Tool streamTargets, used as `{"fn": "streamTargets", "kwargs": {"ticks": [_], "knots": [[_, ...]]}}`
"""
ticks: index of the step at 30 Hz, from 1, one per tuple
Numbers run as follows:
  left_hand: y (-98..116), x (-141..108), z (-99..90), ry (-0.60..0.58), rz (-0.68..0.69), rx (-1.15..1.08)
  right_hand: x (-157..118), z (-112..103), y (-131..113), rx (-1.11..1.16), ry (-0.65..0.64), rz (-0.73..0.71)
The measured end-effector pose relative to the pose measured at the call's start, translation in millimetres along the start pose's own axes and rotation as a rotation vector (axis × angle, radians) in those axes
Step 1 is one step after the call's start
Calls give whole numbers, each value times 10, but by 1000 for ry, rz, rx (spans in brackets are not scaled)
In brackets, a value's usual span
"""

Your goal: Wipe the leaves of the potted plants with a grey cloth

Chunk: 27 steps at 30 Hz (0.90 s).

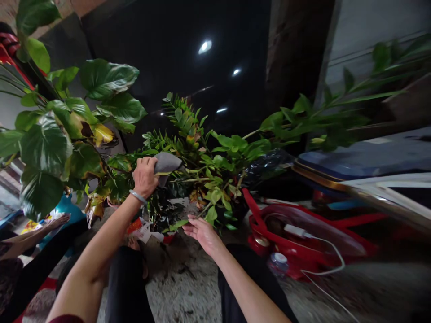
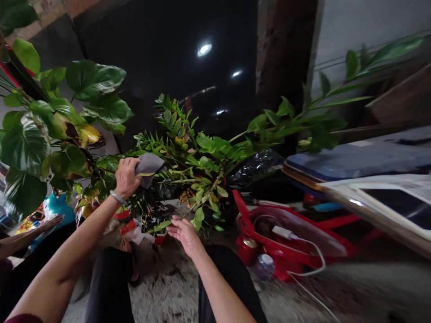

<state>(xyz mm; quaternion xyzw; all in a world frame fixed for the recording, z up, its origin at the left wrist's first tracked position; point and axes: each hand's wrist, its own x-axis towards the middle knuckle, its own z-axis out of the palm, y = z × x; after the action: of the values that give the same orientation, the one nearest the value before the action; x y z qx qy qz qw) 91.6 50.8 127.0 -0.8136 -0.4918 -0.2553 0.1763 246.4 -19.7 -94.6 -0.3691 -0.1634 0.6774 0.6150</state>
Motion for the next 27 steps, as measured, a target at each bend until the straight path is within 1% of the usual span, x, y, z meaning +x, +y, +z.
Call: {"fn": "streamTargets", "kwargs": {"ticks": [1, 2, 4, 5, 6, 7, 8, 9, 11, 13, 14, 15, 16, 17, 18, 20, 21, 22, 23, 24, 25, 27], "knots": [[13, 2, 104, -8, -28, -7, -15, 12, 3, 3, -10, -1], [39, -54, 228, -64, -19, -16, -26, 18, 8, 3, -21, -2], [105, -287, 469, -291, 124, -41, -32, 12, 21, -12, -34, 4], [132, -423, 551, -400, 201, -47, -27, 0, 26, -30, -31, 12], [147, -540, 593, -477, 258, -51, -18, -17, 28, -50, -20, 19], [147, -618, 588, -518, 294, -52, -7, -35, 27, -71, -5, 29], [132, -643, 540, -517, 306, -51, 5, -52, 23, -88, 11, 39], [104, -612, 457, -476, 297, -50, 15, -65, 17, -100, 24, 47], [26, -416, 250, -318, 229, -53, 28, -71, 4, -97, 34, 45], [-45, -165, 97, -122, 108, -58, 26, -52, 0, -72, 33, 32], [-68, -71, 72, -38, 37, -59, 19, -37, 3, -57, 34, 23], [-80, -22, 86, 17, -28, -56, 8, -21, 8, -43, 34, 14], [-82, -25, 137, 24, -67, -52, -5, -7, 14, -33, 27, 12], [-77, -81, 215, -22, -70, -49, -19, 3, 20, -27, 18, 13], [-68, -183, 308, -115, -34, -50, -32, 9, 23, -24, 8, 16], [-55, -475, 481, -369, 113, -68, -49, 6, 19, -39, 5, 29], [-57, -632, 537, -458, 185, -93, -51, -1, 12, -54, 13, 39], [-65, -778, 562, -508, 220, -123, -48, -10, 3, -70, 27, 45], [-79, -900, 557, -523, 224, -160, -43, -21, -8, -85, 40, 47], [-98, -993, 524, -507, 194, -198, -36, -34, -20, -95, 47, 46], [-118, -1055, 470, -466, 127, -235, -32, -49, -30, -100, 48, 38], [-157, -1105, 339, -347, -73, -299, -45, -87, -45, -100, 37, 12]]}}
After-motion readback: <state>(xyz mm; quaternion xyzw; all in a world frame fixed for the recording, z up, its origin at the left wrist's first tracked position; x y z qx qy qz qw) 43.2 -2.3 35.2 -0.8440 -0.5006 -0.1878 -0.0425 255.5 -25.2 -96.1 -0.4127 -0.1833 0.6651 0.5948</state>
